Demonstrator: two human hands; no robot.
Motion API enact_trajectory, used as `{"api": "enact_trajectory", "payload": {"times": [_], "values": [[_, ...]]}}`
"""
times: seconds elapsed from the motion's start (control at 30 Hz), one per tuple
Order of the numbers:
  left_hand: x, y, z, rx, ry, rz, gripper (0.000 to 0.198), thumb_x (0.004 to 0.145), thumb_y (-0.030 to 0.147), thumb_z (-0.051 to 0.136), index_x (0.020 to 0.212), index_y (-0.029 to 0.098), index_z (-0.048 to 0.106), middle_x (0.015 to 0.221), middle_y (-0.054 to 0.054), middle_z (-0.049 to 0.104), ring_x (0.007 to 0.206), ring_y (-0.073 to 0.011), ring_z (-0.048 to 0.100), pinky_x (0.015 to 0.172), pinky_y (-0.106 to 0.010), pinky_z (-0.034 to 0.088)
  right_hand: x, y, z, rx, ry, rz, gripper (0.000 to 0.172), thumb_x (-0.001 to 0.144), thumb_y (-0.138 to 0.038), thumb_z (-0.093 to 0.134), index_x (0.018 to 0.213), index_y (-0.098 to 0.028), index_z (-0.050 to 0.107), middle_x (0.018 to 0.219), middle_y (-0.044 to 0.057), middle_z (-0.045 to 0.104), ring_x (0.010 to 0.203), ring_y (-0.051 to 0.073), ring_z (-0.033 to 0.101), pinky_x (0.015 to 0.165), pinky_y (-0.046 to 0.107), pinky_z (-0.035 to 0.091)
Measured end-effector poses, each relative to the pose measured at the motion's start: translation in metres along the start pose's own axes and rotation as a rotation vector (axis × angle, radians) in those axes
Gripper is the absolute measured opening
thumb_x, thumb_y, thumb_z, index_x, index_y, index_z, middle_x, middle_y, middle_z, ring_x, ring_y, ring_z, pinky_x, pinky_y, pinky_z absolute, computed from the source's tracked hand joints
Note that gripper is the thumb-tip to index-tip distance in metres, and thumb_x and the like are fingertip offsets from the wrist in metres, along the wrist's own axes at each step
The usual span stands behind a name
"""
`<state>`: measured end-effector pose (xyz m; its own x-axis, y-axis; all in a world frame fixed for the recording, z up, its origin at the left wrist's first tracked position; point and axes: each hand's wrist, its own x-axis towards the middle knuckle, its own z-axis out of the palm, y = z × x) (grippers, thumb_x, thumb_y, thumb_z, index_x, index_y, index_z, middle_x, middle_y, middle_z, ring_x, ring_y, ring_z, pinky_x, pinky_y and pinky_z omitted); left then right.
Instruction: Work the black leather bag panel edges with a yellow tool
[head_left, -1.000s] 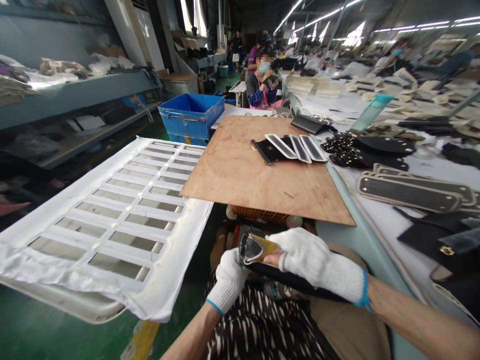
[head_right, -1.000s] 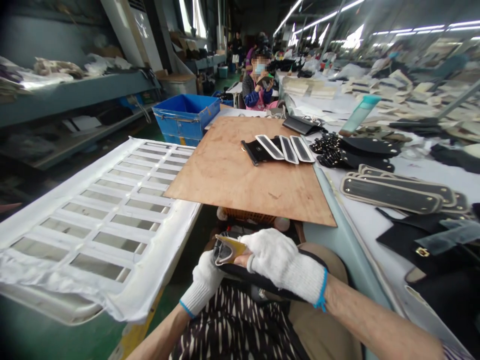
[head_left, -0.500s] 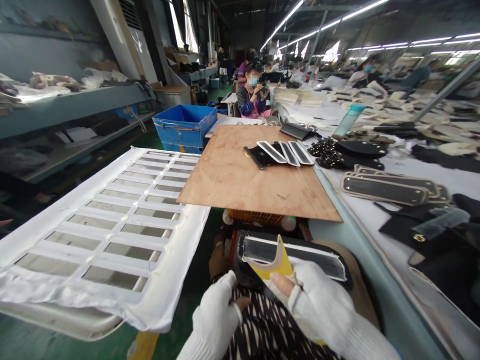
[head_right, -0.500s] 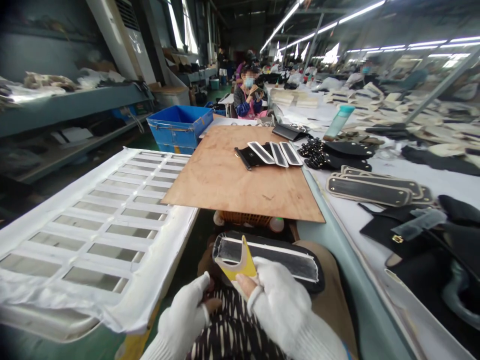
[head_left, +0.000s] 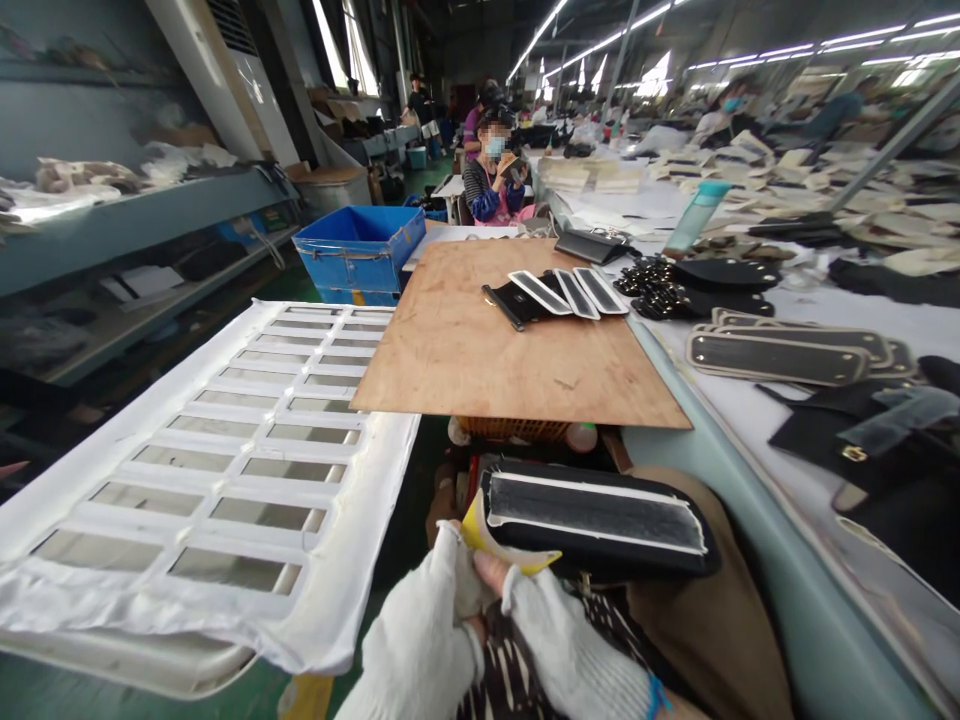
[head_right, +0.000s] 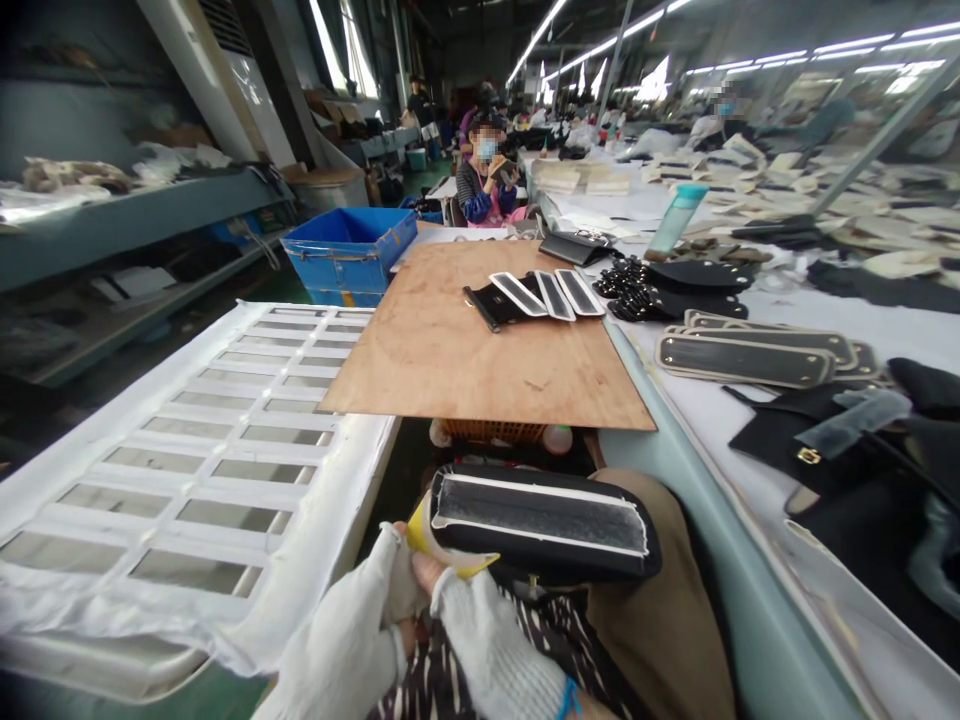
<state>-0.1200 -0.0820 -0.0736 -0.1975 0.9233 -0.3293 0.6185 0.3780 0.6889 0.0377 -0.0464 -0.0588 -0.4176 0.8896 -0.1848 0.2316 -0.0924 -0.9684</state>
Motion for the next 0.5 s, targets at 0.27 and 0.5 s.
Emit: {"api": "enact_trajectory", "payload": {"times": [0.27, 0.5], "values": [[0.009, 0.039, -0.02, 0.359, -0.11, -0.03, 0.083, 0.074, 0.047, 0.061, 0.148, 0.016, 0.04, 0.108, -0.02, 0.073, 0.1, -0.0404, 0.069, 0.08, -0.047, 0.051, 0.0, 0.005, -0.005, 0.161, 0.062, 0.183, 0.051, 0.094, -0.051, 0.058, 0.139, -0.028, 0.06, 0.121, 0.006, 0.072, 0.123, 0.03, 0.062, 0.112, 0.048, 0.046], [0.014, 0.055, -0.018, 0.499, -0.204, -0.072, 0.056, 0.084, 0.036, 0.047, 0.135, 0.013, 0.054, 0.115, -0.021, 0.071, 0.105, -0.0351, 0.068, 0.087, -0.043, 0.051, 0.005, 0.038, -0.001, 0.12, 0.058, 0.083, 0.043, 0.098, -0.046, 0.048, 0.138, -0.034, 0.06, 0.108, -0.002, 0.076, 0.101, 0.027, 0.071, 0.089, 0.047, 0.061]]}}
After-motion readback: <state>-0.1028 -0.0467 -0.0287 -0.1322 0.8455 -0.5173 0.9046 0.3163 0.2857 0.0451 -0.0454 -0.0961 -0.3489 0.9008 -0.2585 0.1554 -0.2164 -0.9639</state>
